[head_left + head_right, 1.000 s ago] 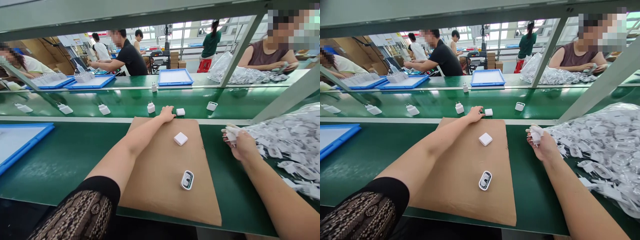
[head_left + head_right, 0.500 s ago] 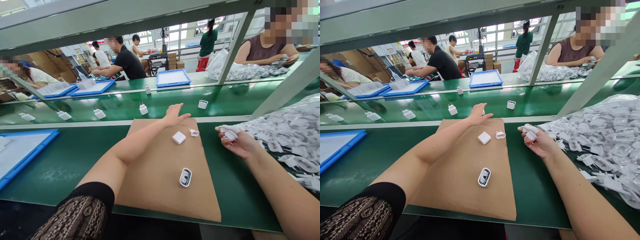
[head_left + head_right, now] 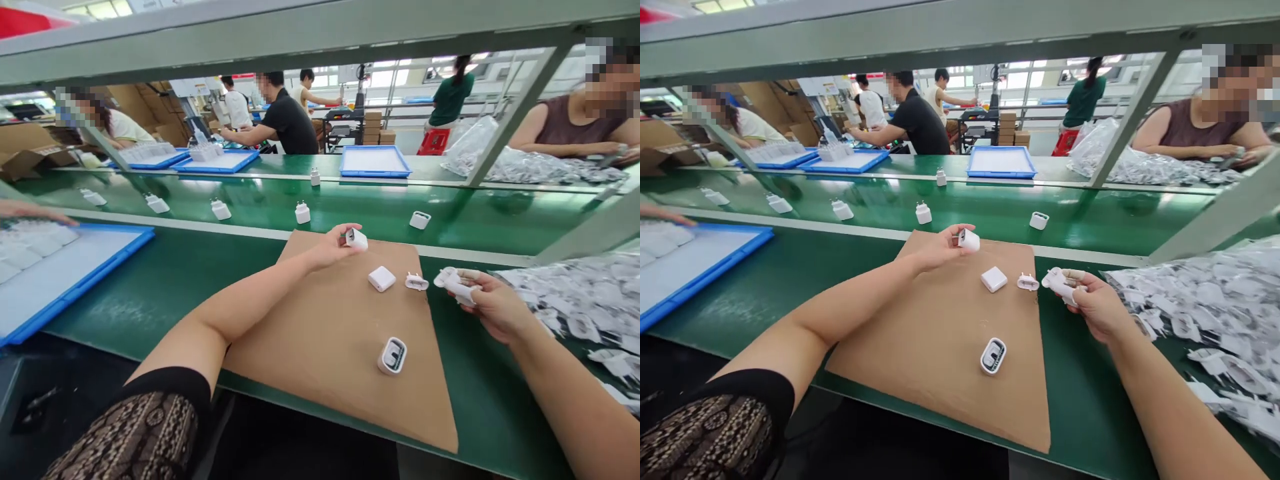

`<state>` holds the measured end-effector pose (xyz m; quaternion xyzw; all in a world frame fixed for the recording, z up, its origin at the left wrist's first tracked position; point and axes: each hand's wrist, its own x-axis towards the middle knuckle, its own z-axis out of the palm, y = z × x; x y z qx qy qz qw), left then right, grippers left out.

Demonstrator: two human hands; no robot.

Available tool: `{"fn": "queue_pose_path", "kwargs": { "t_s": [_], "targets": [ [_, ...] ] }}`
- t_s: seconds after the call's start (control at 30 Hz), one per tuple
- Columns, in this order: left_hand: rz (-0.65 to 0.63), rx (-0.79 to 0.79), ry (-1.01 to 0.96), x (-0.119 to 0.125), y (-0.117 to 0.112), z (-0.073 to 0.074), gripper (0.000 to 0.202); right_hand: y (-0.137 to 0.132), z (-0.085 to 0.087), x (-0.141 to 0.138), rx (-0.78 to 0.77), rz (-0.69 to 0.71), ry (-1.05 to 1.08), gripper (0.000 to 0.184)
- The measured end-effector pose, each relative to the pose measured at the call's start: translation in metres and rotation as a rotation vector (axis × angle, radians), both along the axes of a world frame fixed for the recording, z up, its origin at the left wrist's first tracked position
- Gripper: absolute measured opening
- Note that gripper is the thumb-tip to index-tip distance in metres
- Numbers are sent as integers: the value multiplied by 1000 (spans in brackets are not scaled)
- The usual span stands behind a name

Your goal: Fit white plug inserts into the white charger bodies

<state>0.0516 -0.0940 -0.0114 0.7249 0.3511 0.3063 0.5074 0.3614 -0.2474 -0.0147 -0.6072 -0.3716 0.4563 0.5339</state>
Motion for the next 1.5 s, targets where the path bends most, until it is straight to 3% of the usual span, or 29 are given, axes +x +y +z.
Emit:
{"fn": "queue_pose_path", "kwargs": {
  "t_s": [0.13, 0.27, 0.33, 0.47, 0.53, 0.63, 0.77, 0.87, 0.93, 1.03, 1.13, 1.27, 1.37, 1.5],
  "targets": [
    [61, 78, 57, -30, -42, 0, 51, 14, 25, -30, -11, 143, -104, 31],
    [141, 241, 219, -33, -60, -15, 48, 38, 55, -83, -45, 425, -170, 37],
    [165, 323, 282, -32, -63, -24, 48, 50, 60, -108, -58, 484, -186, 45],
    [104, 332, 200, -35, -61, -34, 58, 64, 51, -135, -4, 414, -301, 44],
    [26, 270, 122, -38, -59, -36, 57, 66, 45, -138, 15, 411, -376, 41],
    [-23, 219, 70, -40, -57, -38, 33, 63, 41, -135, 18, 461, -450, 41],
    [-3, 221, 12, -37, -58, -38, 33, 57, 40, -133, 73, 428, -520, 45],
    [49, 218, -128, -39, -61, -30, 32, 53, 41, -137, 193, 343, -552, 34],
    [33, 138, -242, -41, -62, -22, 31, 50, 41, -140, 314, 337, -575, 24],
    [-88, -102, -409, -41, -62, -11, 39, 48, 41, -143, 483, 320, -644, 17],
    [-105, -217, -511, -37, -64, -5, 39, 49, 37, -143, 515, 250, -665, 21],
    [48, -83, -527, -32, -69, -6, 34, 50, 36, -144, 298, 309, -341, 43],
    [168, 102, -473, -32, -70, -9, 26, 50, 38, -147, 178, 425, -110, 43],
    [138, 347, -415, -34, -71, -12, 18, 51, 38, -150, 176, 347, -110, 56]
  ]
}}
